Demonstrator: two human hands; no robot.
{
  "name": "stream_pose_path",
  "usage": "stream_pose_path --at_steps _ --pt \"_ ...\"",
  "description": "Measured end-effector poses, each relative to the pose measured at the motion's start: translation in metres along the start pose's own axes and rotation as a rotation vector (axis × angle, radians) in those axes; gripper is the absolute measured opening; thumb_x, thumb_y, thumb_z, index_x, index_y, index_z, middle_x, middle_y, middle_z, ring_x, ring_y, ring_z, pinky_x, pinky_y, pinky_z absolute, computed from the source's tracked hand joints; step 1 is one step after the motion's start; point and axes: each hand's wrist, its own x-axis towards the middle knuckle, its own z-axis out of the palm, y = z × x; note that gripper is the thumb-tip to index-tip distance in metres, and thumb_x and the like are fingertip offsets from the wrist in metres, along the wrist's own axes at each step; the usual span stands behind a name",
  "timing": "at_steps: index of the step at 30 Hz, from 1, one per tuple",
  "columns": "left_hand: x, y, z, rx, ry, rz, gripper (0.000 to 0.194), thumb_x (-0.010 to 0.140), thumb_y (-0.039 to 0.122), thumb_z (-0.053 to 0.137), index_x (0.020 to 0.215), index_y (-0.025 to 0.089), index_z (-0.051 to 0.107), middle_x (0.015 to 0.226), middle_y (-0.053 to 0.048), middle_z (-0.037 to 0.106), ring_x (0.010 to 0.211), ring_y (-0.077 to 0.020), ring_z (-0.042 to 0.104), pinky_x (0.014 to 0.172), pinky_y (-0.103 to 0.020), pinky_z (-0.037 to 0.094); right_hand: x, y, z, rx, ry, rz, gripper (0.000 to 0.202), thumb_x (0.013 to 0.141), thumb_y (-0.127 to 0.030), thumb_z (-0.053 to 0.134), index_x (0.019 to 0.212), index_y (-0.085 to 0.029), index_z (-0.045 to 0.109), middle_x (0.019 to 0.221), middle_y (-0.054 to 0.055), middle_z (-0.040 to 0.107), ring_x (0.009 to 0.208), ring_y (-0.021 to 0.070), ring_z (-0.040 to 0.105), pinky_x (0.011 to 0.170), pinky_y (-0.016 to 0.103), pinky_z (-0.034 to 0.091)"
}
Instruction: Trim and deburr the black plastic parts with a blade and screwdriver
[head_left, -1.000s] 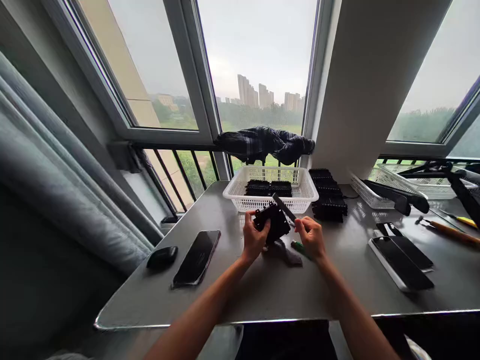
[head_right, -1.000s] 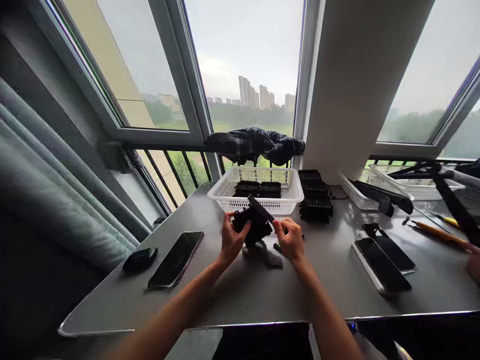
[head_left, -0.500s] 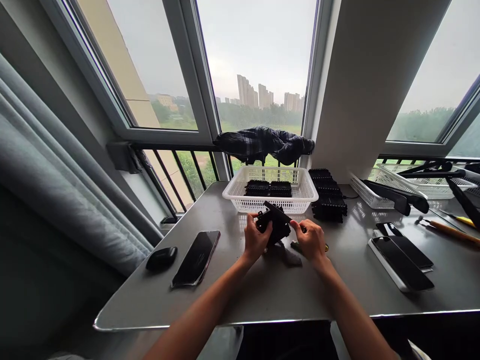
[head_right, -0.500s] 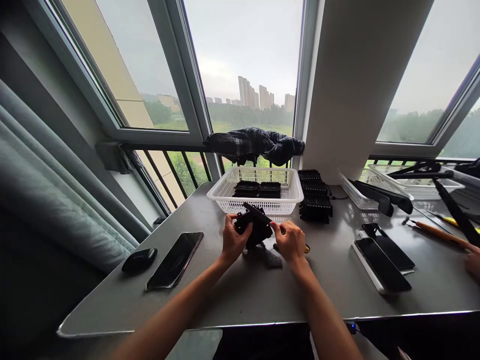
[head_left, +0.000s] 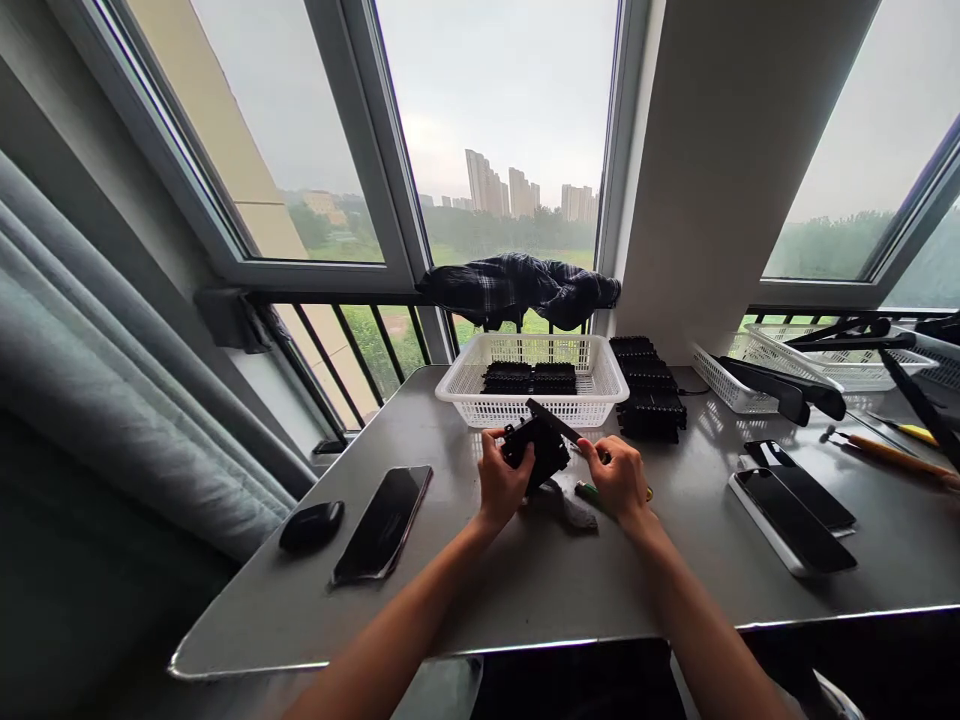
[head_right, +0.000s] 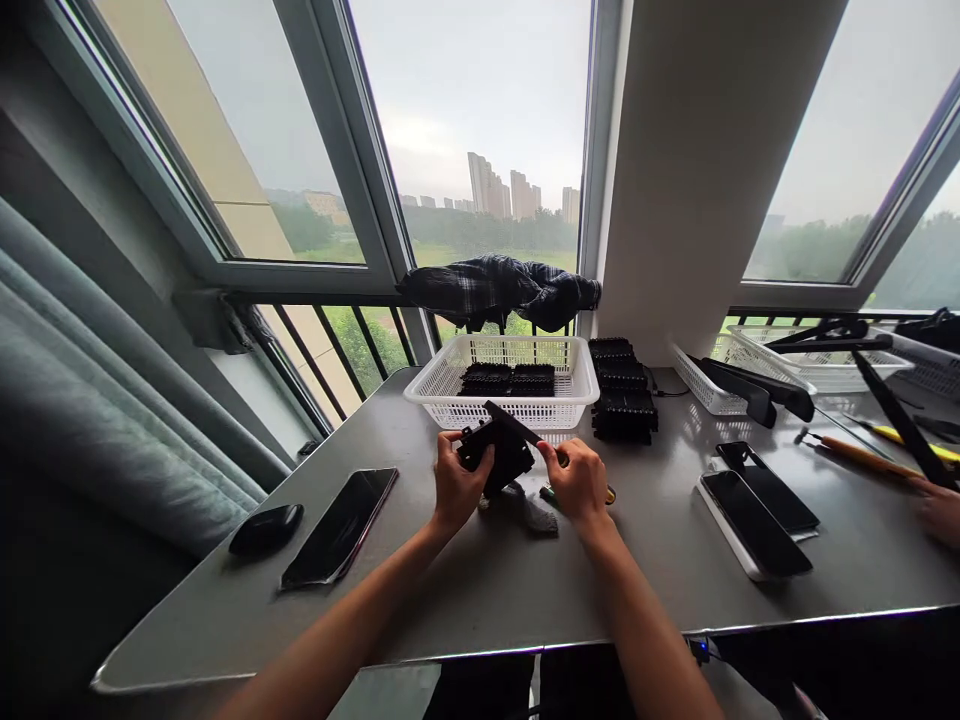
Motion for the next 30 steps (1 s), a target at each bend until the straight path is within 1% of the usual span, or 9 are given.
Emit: stream_pose_path --at_steps 5,10,12,15,17,20,24,27,30 --pt "-0.003 -0.001 0.001 -0.030 -0.016 0.020 0.036 0.074 0.034 0.067 0.096 0.022 0.042 0.072 0.001 0.062 0.063 -0.0183 0.066 0.057 -0.029 0.052 -0.002 -0.005 0.005 0.040 -0.054 -0.068 0.053 0.092 -0.060 0.046 0.062 -0.019 0.059 0.066 0.003 0.061 0.060 0.0145 0.051 0.060 0.026 0.033" --pt "-0.002 -0.003 0.002 -0.046 0.017 -0.011 0.038 0.074 0.034 0.068 0.098 0.022 0.041 0.072 0.000 0.062 0.066 -0.0194 0.066 0.058 -0.029 0.052 0.001 -0.001 -0.001 0.059 0.027 0.062 0.053 0.091 -0.062 0.045 0.063 -0.019 0.058 0.067 0.003 0.060 0.061 0.0152 0.051 0.061 0.027 0.034" --pt "-0.001 -0.005 0.002 -0.049 0.042 -0.021 0.038 0.075 0.036 0.067 0.098 0.022 0.041 0.074 -0.001 0.062 0.066 -0.0198 0.065 0.058 -0.030 0.052 0.005 0.001 -0.005 0.126 0.014 0.120 0.050 0.088 -0.063 0.049 0.066 -0.019 0.060 0.068 0.003 0.061 0.062 0.0154 0.052 0.062 0.027 0.036" --pt "0.005 -0.009 0.003 -0.071 0.085 -0.035 0.036 0.076 0.040 0.066 0.095 0.022 0.042 0.077 -0.002 0.062 0.069 -0.0202 0.064 0.062 -0.032 0.052 0.010 0.001 -0.009 0.319 -0.083 0.192 0.042 0.079 -0.061 0.061 0.080 -0.019 0.065 0.075 0.003 0.064 0.067 0.0165 0.056 0.064 0.026 0.040" --pt "0.009 -0.011 0.004 -0.124 0.079 -0.039 0.034 0.076 0.042 0.066 0.091 0.022 0.042 0.078 -0.001 0.061 0.073 -0.0196 0.063 0.068 -0.033 0.053 0.012 0.001 -0.010 0.463 -0.158 0.261 0.043 0.074 -0.060 0.067 0.087 -0.019 0.067 0.079 0.004 0.066 0.068 0.0168 0.057 0.063 0.026 0.042" --pt "0.011 -0.010 0.005 -0.212 0.048 -0.036 0.033 0.074 0.041 0.067 0.086 0.023 0.042 0.078 0.000 0.059 0.073 -0.0177 0.060 0.071 -0.032 0.052 0.014 0.001 -0.011 0.600 -0.248 0.341 0.049 0.075 -0.063 0.063 0.091 -0.018 0.068 0.076 0.005 0.067 0.057 0.0143 0.054 0.052 0.024 0.039" --pt "0.004 -0.004 0.009 -0.320 0.002 -0.002 0.033 0.074 0.041 0.067 0.086 0.023 0.042 0.081 -0.001 0.058 0.075 -0.0167 0.059 0.072 -0.032 0.051 0.014 -0.001 -0.013 0.687 -0.354 0.369 0.055 0.076 -0.067 0.059 0.091 -0.016 0.069 0.069 0.004 0.067 0.040 0.0086 0.042 0.039 0.022 0.030" --pt "-0.002 -0.002 0.012 -0.385 -0.081 0.077 0.030 0.079 0.041 0.064 0.084 0.024 0.040 0.083 0.000 0.057 0.081 -0.0171 0.060 0.079 -0.034 0.051 0.013 -0.004 -0.015 0.760 -0.416 0.388 0.055 0.075 -0.067 0.060 0.091 -0.015 0.068 0.068 0.004 0.067 0.035 0.0059 0.036 0.034 0.020 0.025" --pt "-0.005 -0.004 0.012 -0.368 -0.097 0.228 0.025 0.083 0.035 0.062 0.082 0.024 0.040 0.085 0.000 0.054 0.088 -0.0172 0.059 0.084 -0.035 0.049 0.013 -0.006 -0.015 0.812 -0.420 0.412 0.051 0.072 -0.065 0.065 0.084 -0.016 0.065 0.068 0.003 0.067 0.035 0.0043 0.032 0.032 0.019 0.021"
